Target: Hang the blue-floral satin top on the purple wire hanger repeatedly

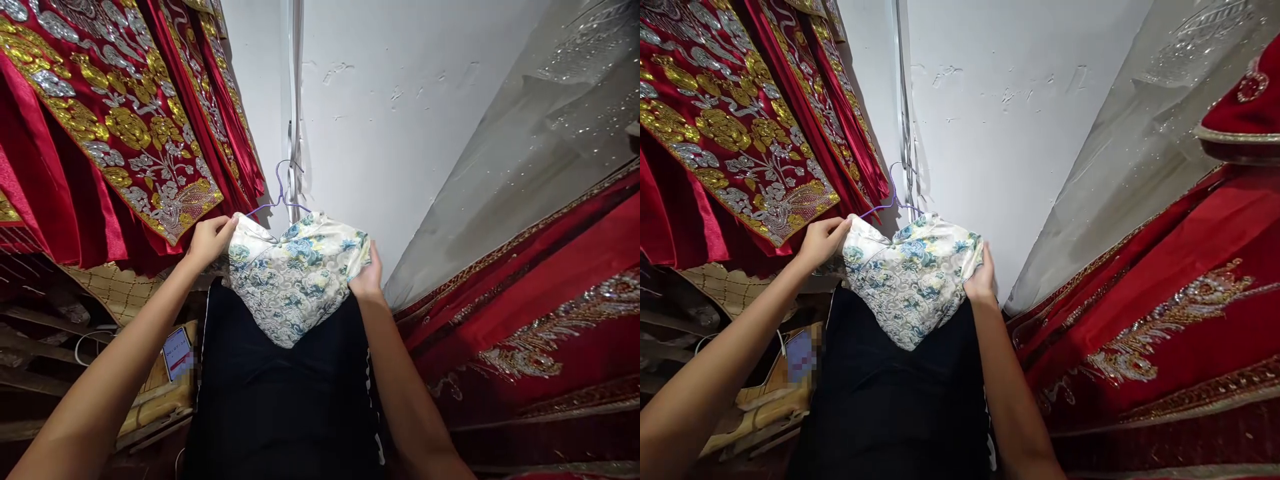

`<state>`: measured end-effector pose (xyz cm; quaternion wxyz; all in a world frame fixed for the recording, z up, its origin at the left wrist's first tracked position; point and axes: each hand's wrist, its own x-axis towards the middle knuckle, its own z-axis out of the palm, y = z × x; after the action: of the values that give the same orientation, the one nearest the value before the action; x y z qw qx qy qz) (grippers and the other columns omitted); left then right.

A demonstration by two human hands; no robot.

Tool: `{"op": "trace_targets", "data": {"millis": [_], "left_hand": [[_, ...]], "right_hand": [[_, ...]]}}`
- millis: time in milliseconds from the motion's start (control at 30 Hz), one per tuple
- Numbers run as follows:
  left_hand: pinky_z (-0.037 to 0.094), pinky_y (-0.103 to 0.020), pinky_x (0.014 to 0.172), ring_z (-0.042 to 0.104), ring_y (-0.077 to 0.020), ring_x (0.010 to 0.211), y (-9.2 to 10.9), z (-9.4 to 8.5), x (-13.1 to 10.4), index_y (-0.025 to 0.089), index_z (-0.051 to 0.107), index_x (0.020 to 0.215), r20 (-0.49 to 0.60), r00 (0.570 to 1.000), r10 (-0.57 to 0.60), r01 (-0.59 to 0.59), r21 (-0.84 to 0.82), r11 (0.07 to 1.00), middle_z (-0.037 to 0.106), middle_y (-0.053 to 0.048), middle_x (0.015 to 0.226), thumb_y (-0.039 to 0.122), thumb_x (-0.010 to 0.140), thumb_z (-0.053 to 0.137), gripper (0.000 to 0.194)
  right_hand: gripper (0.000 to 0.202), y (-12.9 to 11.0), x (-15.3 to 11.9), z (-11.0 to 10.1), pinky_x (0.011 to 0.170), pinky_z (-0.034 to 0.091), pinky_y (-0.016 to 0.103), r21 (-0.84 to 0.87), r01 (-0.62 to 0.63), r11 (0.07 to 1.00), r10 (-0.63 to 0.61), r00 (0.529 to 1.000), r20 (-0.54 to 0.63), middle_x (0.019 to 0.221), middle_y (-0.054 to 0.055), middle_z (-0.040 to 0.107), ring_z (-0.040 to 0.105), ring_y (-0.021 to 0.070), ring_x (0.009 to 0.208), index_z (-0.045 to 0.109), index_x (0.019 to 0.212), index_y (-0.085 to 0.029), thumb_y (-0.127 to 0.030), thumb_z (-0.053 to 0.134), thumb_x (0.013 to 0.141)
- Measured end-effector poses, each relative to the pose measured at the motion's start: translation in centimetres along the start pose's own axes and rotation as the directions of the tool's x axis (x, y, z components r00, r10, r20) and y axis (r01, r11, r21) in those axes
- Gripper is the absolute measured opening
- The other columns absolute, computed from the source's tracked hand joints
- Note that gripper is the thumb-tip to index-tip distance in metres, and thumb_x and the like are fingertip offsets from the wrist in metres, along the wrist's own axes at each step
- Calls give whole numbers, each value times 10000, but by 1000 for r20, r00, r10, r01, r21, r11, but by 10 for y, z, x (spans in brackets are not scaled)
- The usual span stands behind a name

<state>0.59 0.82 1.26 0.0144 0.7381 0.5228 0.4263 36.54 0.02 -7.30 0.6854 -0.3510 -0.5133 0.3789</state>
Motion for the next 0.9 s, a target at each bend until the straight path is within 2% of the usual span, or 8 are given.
{"op": "trace_targets", "data": {"millis": [200,367,433,533,567,700,800,900], "left_hand": [[384,-247,701,557,-161,762,13,-3,8,177,652,977,13,999,39,-39,8,999,669,-15,863,509,971,459,385],[390,-266,671,506,-154,682,18,-3,23,166,622,895,-17,999,28,-28,7,1000,616,-15,762,513,929,536,358],[418,-281,687,530,-166,690,18,-4,20,162,641,872,27,999,30,-29,-23,999,627,-28,749,534,922,539,389],[481,-317,762,606,-203,790,23,-6,6,156,683,873,204,977,67,-27,-189,982,682,-71,831,585,934,503,469],[499,-338,808,629,-220,847,28,-6,2,156,698,888,270,958,99,-23,-271,962,700,-89,887,593,937,500,483],[504,-432,976,665,-272,1032,60,-2,-13,170,755,871,344,905,252,-22,-552,834,717,-135,1059,589,943,521,486],[476,-474,1053,648,-304,1138,90,8,-19,194,765,743,276,912,303,-48,-662,748,723,-128,1071,605,894,602,467],[470,-514,1071,618,-342,1214,112,16,-22,206,744,673,292,906,305,-2,-720,694,727,-128,1094,697,828,622,529]], "right_hand": [[517,-40,33,15,1050,518,453,138,40,990,-15,984,-176,1219,91,685,601,262,1267,647,1209,-222,-595,620,852],[662,-84,20,53,1011,517,510,-46,59,997,-48,975,218,1236,123,672,601,284,1248,587,1333,-202,-693,424,921],[709,-95,1,52,936,553,480,-50,4,999,26,810,586,1150,132,706,657,306,1144,655,1256,-183,-741,544,833],[637,-94,-18,41,949,547,461,-135,-54,989,145,402,904,1127,142,724,686,310,1085,711,1177,-160,-648,704,768],[583,-87,-20,38,988,527,465,-189,-26,982,184,393,901,1152,139,719,681,300,1102,704,1188,-165,-591,714,789],[800,-41,-20,51,1148,392,522,-480,222,849,146,773,617,1503,152,485,491,317,1374,441,1493,-232,-430,752,783],[1112,-14,-24,79,1238,238,549,-569,439,695,-31,809,586,1679,148,107,148,348,1551,130,1613,-255,-419,783,729],[988,-12,-27,99,1275,109,552,-563,615,553,-214,757,617,1642,146,176,108,349,1552,209,1577,-251,-414,733,756]]}}
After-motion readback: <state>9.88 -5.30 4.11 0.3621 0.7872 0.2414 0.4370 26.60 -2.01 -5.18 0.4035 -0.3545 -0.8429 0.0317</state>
